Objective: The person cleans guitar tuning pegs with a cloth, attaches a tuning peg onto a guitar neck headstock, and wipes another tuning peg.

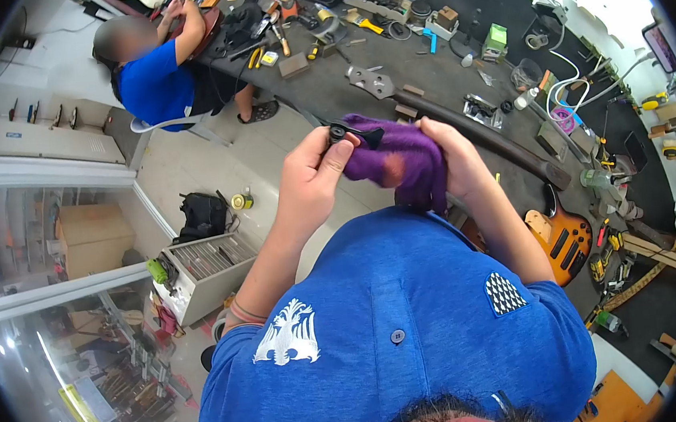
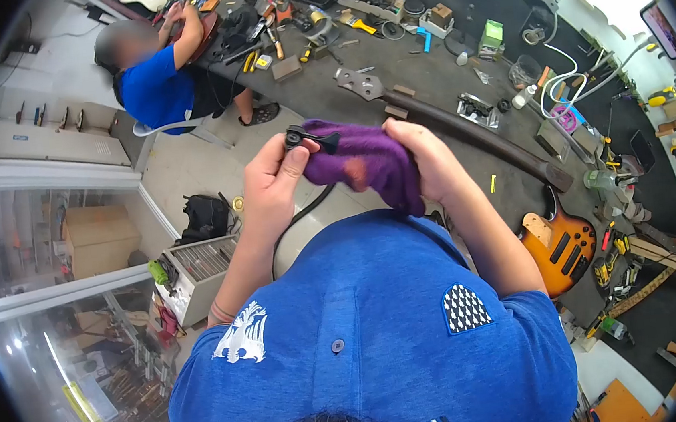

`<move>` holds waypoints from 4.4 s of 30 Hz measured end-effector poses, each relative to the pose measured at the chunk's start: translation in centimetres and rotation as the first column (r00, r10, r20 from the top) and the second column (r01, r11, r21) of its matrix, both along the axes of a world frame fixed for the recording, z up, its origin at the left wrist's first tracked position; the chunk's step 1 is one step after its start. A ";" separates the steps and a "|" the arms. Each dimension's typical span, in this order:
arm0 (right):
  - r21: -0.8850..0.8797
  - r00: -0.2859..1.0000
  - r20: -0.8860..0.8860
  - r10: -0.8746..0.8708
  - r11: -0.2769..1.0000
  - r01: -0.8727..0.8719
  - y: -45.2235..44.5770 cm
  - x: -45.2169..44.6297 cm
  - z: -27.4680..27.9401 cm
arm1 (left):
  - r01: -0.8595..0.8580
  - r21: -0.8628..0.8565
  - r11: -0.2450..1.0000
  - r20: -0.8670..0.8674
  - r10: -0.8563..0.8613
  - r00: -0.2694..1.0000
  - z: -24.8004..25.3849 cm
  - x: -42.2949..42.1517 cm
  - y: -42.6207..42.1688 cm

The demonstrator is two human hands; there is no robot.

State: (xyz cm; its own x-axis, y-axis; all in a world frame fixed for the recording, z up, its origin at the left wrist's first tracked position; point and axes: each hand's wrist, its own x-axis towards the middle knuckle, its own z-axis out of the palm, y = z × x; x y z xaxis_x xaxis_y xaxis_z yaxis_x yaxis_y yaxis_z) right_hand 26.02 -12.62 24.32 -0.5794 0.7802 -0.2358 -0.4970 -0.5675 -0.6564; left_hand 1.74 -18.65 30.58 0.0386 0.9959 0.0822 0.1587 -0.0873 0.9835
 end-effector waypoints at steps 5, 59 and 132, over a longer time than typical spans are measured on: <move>-0.192 0.990 -0.142 -0.020 0.981 -0.008 -1.6 -2.2 1.3 | -0.098 0.094 0.991 -0.146 0.111 0.983 -1.5 -4.8 -4.0; 0.843 0.501 0.530 -0.684 0.363 -0.396 4.0 6.7 0.4 | 0.265 -0.213 0.940 -0.007 -0.272 0.962 -2.7 8.3 6.7; 0.617 0.820 0.504 -0.271 0.778 -0.122 6.2 11.3 -3.5 | 0.443 0.121 0.888 -0.303 -0.392 0.869 -6.9 11.0 13.4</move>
State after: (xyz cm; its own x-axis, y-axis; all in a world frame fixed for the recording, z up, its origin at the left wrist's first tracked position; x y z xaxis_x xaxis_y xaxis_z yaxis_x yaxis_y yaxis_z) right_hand 37.30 -6.42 20.82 -0.4386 0.8975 0.0464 0.0287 0.0656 -0.9974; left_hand 12.77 -5.30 23.68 0.4927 0.8499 0.1868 0.3173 -0.3754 0.8709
